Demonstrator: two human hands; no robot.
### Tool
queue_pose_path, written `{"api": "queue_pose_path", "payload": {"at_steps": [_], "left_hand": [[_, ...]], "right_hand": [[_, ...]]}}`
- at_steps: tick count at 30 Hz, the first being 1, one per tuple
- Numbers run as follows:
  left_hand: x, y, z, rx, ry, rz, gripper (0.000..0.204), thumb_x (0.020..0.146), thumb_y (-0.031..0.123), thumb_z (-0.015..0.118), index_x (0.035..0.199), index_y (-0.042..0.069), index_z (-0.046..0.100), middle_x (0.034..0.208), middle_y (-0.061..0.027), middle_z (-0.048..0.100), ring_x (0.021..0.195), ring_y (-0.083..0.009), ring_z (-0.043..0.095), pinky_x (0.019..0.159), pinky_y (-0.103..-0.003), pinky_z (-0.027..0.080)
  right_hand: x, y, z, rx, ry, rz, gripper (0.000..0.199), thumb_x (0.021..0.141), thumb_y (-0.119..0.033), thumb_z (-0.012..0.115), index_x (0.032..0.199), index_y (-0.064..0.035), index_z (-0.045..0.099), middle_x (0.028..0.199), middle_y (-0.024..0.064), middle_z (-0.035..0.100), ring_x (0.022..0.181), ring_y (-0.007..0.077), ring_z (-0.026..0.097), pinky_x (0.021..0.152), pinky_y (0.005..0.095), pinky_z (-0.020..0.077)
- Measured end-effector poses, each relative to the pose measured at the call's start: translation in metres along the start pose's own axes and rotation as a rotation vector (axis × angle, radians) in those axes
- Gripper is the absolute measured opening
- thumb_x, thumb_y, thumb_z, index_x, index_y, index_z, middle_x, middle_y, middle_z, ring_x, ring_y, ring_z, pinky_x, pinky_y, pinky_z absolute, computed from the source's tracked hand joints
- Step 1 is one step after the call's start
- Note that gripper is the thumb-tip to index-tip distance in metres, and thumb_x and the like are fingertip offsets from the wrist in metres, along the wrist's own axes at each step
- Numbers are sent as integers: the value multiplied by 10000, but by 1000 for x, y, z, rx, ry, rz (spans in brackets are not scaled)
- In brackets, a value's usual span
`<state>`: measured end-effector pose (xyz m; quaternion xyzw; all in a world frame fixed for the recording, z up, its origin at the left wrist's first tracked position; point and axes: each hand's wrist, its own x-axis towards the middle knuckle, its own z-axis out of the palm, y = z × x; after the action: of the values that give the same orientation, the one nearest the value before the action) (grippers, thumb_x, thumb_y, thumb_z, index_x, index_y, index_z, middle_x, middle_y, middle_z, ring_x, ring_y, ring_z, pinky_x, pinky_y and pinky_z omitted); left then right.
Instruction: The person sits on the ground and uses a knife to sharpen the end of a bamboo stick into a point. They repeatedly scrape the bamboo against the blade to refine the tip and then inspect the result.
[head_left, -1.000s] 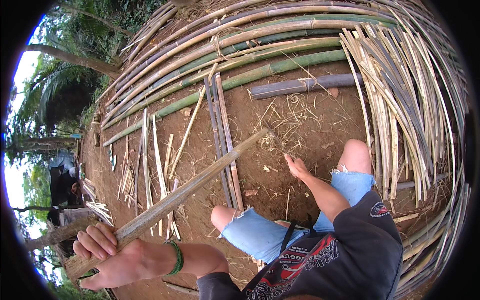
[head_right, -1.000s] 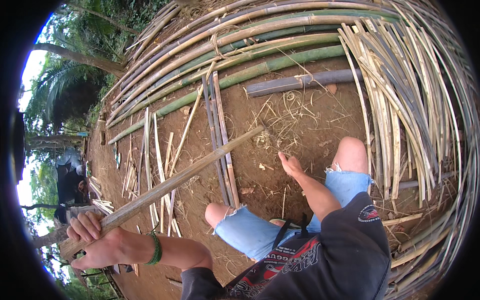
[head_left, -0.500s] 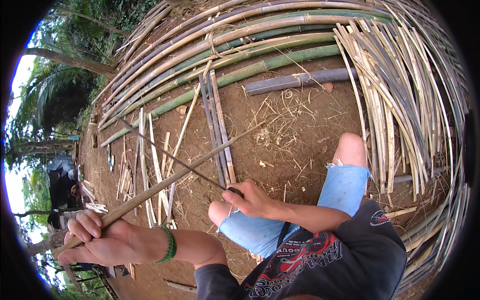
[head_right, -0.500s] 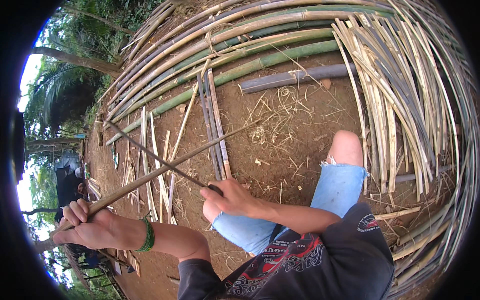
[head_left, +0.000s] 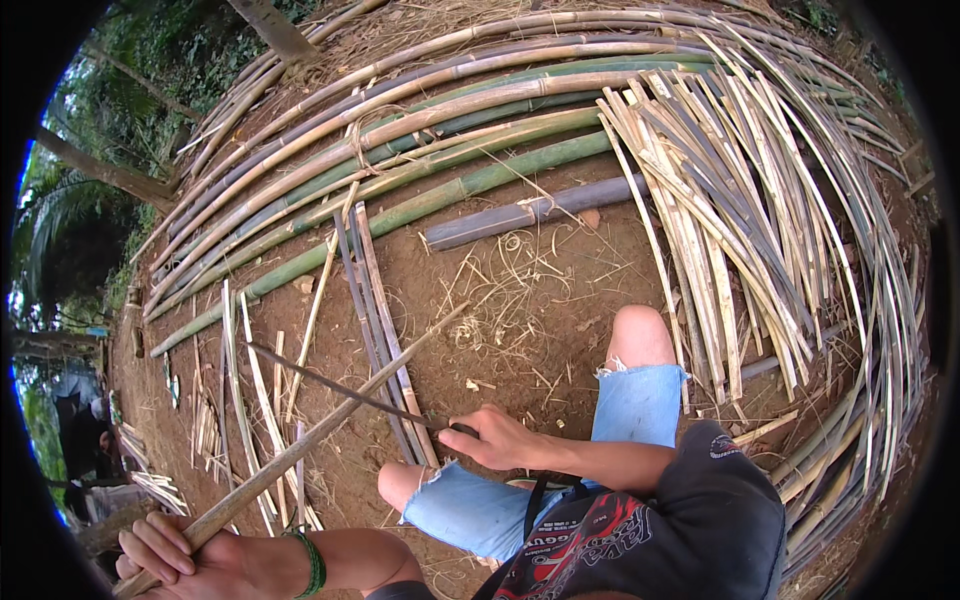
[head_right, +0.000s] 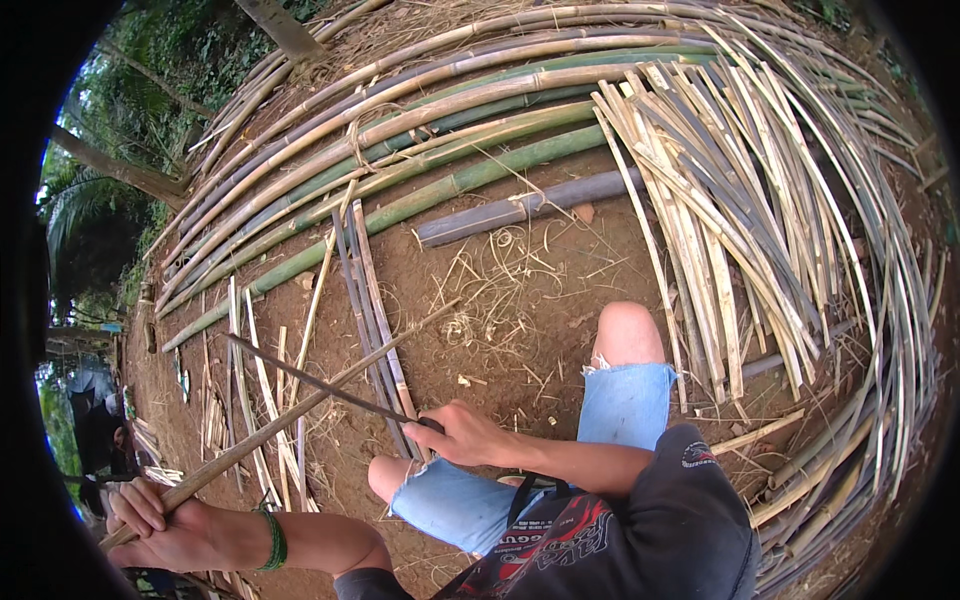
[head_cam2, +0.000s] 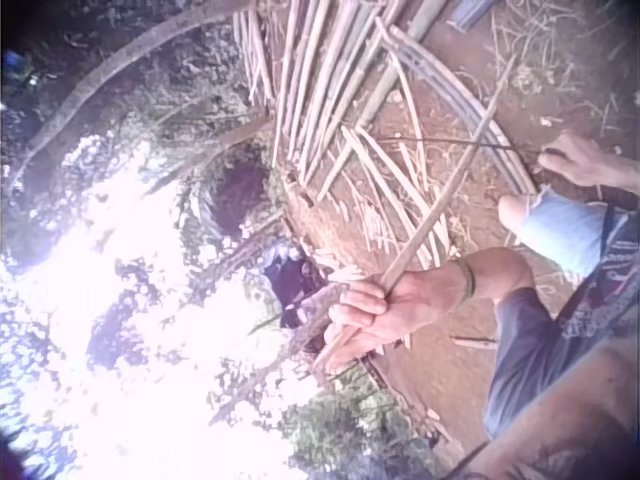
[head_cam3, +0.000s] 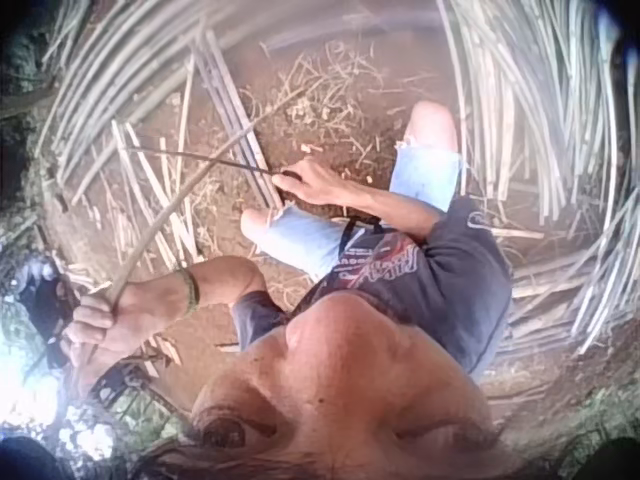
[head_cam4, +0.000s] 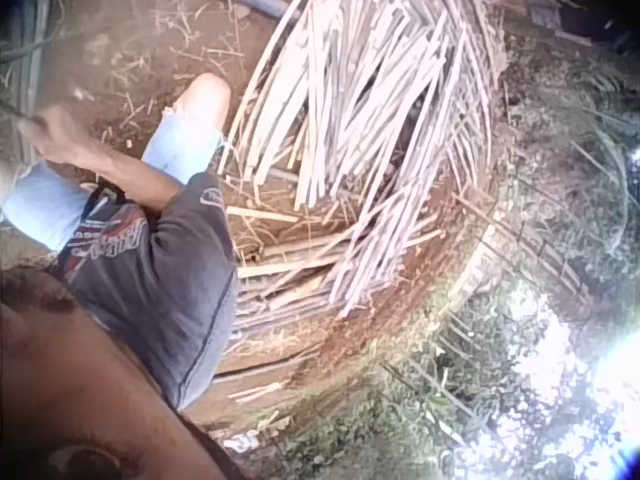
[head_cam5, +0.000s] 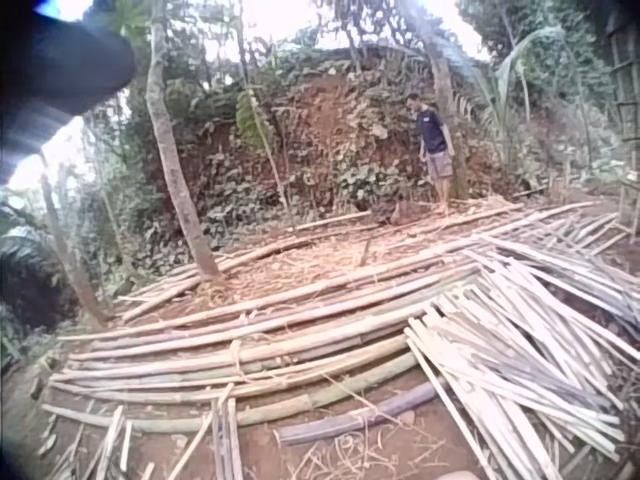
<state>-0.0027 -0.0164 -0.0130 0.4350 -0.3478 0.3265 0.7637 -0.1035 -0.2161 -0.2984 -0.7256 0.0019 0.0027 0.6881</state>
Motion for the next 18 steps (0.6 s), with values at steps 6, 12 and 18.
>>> {"api": "queue_pose_path", "payload": {"at_steps": [6, 12, 18], "left_hand": [[-5, 6, -7, 1, 30, 2, 615, 1007, 560, 338, 671, 53, 432, 554, -21, 325, 445, -94, 286, 408, -196, 246], [-4, 11, -8, -67, 14, -14, 640, 993, 575, 367, 683, 28, 486, 537, -25, 337, 438, -98, 300, 409, -203, 255], [-2, 14, -17, -136, -17, -64, 679, 961, 636, 372, 700, 24, 506, 540, -35, 366, 430, -104, 324, 414, -213, 287]], "right_hand": [[14, 118, -20, -68, 194, 423, 706, 973, -573, 440, 620, 17, 594, 432, 83, 419, 414, 190, 448, 432, 432, 354], [-1, 58, -3, -72, 101, 174, 682, 984, -565, 416, 774, 35, 664, 565, 164, 554, 570, 230, 563, 581, 421, 442], [10, 194, -12, -67, 200, 685, 751, 959, -644, 398, 688, 17, 632, 505, 87, 521, 436, 208, 513, 467, 449, 407]]}}
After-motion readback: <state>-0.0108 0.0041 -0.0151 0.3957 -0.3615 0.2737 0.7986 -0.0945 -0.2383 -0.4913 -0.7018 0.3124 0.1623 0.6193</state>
